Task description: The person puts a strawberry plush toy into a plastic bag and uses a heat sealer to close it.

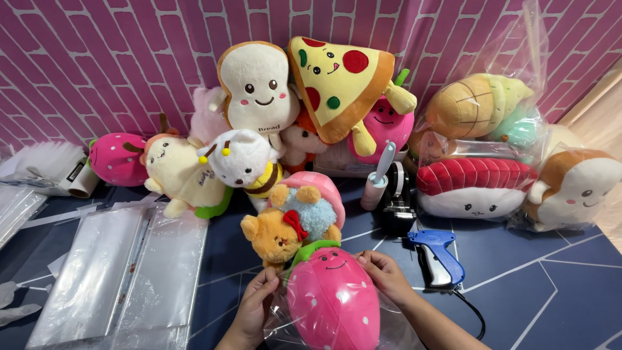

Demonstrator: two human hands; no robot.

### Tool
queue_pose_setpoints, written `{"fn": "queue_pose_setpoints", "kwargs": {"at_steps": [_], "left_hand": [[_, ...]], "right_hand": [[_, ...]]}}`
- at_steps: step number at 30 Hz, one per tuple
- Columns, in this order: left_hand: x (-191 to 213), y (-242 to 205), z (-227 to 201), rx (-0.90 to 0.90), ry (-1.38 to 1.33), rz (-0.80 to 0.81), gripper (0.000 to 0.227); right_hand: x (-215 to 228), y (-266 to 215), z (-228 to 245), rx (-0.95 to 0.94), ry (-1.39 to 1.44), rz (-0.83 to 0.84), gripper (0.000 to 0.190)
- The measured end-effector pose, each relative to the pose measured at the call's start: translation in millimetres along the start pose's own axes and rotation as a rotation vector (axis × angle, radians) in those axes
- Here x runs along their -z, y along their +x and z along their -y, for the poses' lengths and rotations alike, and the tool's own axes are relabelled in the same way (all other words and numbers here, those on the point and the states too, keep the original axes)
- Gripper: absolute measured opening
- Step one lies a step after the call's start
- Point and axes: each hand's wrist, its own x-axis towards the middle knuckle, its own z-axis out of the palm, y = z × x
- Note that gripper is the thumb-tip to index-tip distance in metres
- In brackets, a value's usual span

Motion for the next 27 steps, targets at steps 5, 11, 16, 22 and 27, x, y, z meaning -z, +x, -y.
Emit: {"fn": "queue_pose_setpoints", "kwargs": {"at_steps": [5,11,16,22,27], "left_hand": [[-3.7,-0.1,3.2,0.053,-0.048,0.03,0.027],[-14.5,-4.1,-8.0,0.01,0.029,0.027,0.026],[-4.0,-1.1,-1.3,-0.095,0.121,0.024,0.029],[-13.9,-7.4,2.5,-0.087,0.08,0.089,0.029],[-18.5,-11.6,-0.5,-0.039,0.047,0.065,0.035]], "right_hand": [[12.1,3.0,-10.6,-0.077,0.004,-0.076,0.03],[0.5,-3.2,9.9,-0.099,0.115,-0.154,0.027],[-14.9,-5.6,17.3,-0.053,0.015,-0.188,0.027],[13.6,4.3,-10.5,-0.048,0.022,-0.109,0.036],[-0.8,2.0,-1.5,-0.09,0.036,-0.072,0.036]]}}
